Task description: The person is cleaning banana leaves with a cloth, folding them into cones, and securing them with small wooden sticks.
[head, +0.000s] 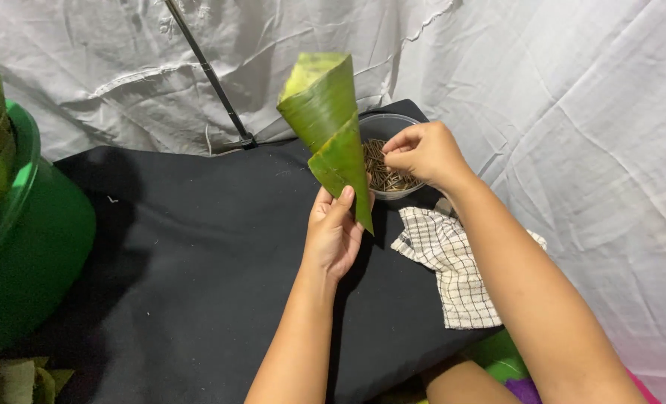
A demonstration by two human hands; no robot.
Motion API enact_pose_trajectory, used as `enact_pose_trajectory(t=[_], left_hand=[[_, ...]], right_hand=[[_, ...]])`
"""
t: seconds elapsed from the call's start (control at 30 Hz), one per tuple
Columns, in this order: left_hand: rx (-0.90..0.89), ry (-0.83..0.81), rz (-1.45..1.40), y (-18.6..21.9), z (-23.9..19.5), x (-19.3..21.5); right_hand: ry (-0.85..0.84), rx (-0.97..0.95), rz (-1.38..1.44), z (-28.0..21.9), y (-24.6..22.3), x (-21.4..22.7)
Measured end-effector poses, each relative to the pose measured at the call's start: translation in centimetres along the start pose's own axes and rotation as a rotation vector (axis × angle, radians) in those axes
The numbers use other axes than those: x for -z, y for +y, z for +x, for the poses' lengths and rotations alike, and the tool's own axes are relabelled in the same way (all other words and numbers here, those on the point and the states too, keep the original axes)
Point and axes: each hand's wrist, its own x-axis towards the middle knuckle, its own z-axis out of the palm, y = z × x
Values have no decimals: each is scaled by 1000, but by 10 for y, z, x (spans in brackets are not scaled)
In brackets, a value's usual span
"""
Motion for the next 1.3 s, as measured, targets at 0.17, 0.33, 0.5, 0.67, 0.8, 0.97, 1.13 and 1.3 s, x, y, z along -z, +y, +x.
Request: enact_pose_trajectory(t=[0.17,0.33,0.5,0.67,0.8,0.97,1.13,1.3], left_hand=[[43,4,-37,0,2,5],[20,34,57,-4,5,11],[-22,89,159,-2,4,8],[-53,105,218,2,3,6],[-66,118,275,7,-4,-4],[-86,112,341,8,-10,-12],[-95,75,354,6,-13,-13],[-137,44,397,8,-15,-16]], right_hand=[[-135,148,218,-33,-26,-3],[-280,249,234,-55,-18,-12],[-227,379,80,-59,-23,-8],[-106,492,-96,-65,-27,-7],[79,711,-416,-72,-32,-13],[193,877,-667,-73,-32,-19],[272,1027,-750,-76,-42,-21],[304,1124,-842,-75,-42,-24]])
